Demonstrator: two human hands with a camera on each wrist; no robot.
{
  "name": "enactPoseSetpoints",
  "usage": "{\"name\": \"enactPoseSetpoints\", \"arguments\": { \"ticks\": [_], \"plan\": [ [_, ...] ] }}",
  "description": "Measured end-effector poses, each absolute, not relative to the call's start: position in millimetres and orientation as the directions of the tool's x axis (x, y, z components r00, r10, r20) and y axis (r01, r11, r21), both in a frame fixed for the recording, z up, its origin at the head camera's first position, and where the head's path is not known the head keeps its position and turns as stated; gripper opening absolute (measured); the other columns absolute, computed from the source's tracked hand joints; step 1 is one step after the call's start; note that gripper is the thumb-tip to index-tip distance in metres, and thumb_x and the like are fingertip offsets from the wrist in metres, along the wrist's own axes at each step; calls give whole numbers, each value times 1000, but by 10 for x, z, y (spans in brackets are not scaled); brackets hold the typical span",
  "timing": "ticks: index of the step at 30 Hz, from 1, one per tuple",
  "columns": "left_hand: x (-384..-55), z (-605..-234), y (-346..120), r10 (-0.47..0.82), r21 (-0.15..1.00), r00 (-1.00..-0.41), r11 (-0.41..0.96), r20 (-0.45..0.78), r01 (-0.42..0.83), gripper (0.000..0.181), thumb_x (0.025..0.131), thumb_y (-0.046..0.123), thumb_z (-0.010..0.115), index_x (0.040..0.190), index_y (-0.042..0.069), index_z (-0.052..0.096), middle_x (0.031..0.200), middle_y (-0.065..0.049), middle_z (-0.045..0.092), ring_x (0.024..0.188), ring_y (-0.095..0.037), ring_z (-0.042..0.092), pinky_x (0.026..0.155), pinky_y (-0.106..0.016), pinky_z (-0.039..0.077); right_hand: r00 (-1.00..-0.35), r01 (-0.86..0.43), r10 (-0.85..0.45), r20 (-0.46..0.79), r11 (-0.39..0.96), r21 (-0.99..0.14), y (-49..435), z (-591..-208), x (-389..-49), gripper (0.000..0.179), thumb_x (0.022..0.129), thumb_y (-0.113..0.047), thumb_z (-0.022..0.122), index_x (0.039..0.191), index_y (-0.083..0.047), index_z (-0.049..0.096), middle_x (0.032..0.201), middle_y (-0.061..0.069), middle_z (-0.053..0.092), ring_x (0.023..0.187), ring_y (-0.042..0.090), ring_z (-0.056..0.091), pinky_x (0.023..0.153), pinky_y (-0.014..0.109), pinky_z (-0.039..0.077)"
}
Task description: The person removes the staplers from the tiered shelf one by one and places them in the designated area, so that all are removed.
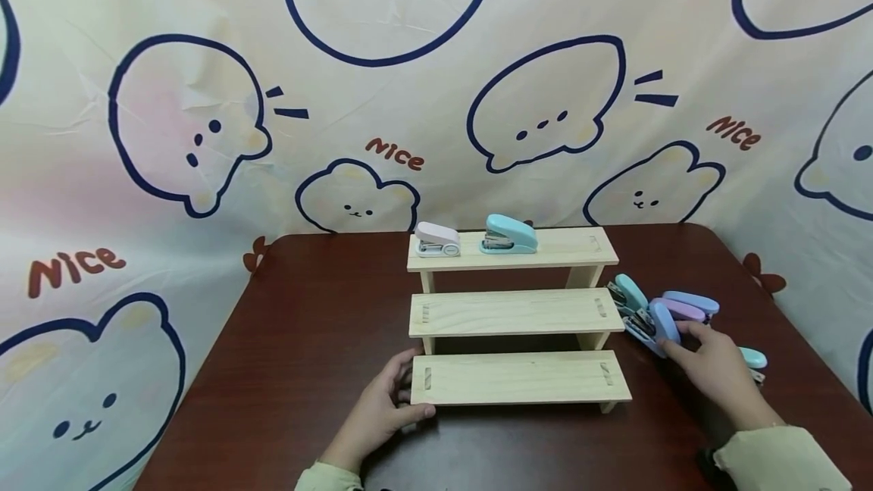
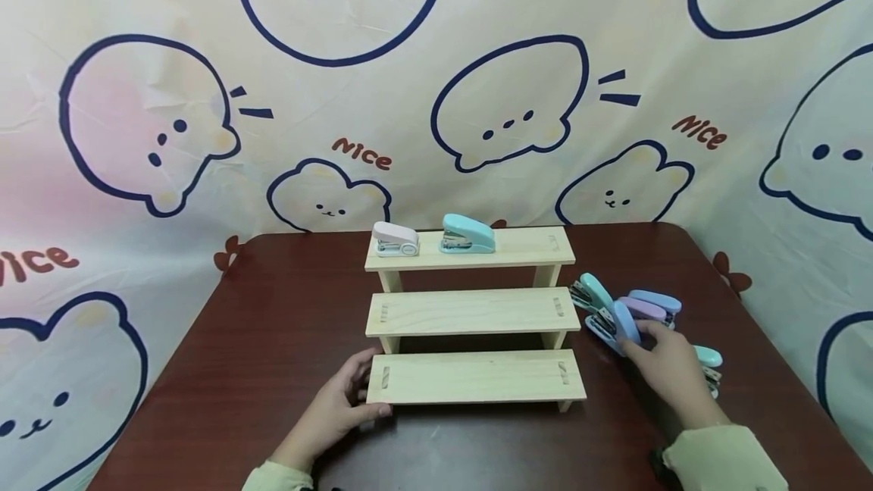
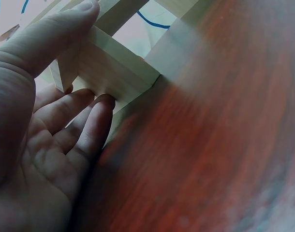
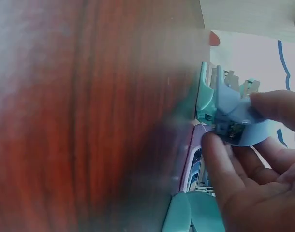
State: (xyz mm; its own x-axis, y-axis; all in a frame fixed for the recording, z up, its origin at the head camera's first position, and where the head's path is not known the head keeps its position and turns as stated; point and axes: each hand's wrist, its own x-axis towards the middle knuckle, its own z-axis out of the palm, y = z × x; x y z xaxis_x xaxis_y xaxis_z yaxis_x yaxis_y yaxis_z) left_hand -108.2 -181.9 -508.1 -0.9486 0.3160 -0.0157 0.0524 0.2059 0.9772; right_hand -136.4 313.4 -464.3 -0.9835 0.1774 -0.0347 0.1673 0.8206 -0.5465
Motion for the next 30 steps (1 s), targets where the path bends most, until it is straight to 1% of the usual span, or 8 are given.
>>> {"name": "enactPoseSetpoints", "arguments": {
  "ticks": [7,13,17,20,22,25,27,30],
  "plan": [
    [-1093,-5077,-1821,316,972,-949,230,-20,56,89,78,13,88,150,1,37,137,-22,57,94,-25,64,77,-27,52,-976,128,205,71,810,-573,3079,-4604,-1308,60,96,-34,69,131,12,55,120,37,59,92,40,58,68,46,52],
    [-1099,-5086,-1819,315,972,-949,230,-21,55,88,78,11,87,149,1,37,137,-22,58,100,-26,65,83,-27,52,-967,39,177,182,812,-583,3045,-4490,-1280,55,97,-30,68,133,10,56,115,35,61,88,37,57,59,28,46],
    [-1102,-5092,-1817,317,973,-948,223,-20,54,87,78,10,87,148,1,37,137,-22,58,101,-27,66,85,-27,52,-961,-6,155,230,818,-575,3041,-4421,-1267,52,97,-28,68,130,10,58,115,34,63,92,38,59,64,28,48],
    [-1100,-5092,-1819,318,974,-948,219,-21,52,87,78,10,87,148,1,38,137,-23,58,100,-27,66,84,-27,52,-957,-23,149,249,818,-575,3034,-4377,-1260,50,97,-30,69,129,8,60,114,32,65,95,38,61,67,29,48],
    [-1100,-5091,-1820,320,976,-947,214,-21,50,87,78,9,87,149,1,37,137,-23,57,100,-27,66,83,-27,52,-953,-34,144,265,821,-569,3033,-4349,-1257,48,97,-29,69,128,6,61,113,30,66,94,35,61,66,20,45],
    [-1102,-5093,-1822,323,976,-946,213,-21,51,87,78,9,86,149,0,36,137,-24,56,100,-27,66,83,-27,52,-952,-48,137,274,817,-575,3037,-4302,-1258,46,98,-28,68,129,6,60,114,30,66,94,34,60,65,12,41],
    [-1105,-5097,-1822,325,976,-946,211,-21,51,87,79,9,86,149,0,36,138,-25,56,101,-27,66,83,-27,52,-953,-54,133,271,809,-585,3036,-4270,-1264,46,99,-27,66,130,6,58,115,31,64,93,34,59,63,10,41],
    [-1108,-5101,-1824,327,976,-945,214,-23,50,87,79,9,86,149,0,35,138,-24,56,101,-27,66,82,-27,52,-956,-56,129,263,801,-596,3024,-4225,-1275,47,100,-27,64,132,7,57,114,31,64,90,35,58,60,15,44]
  ]
}}
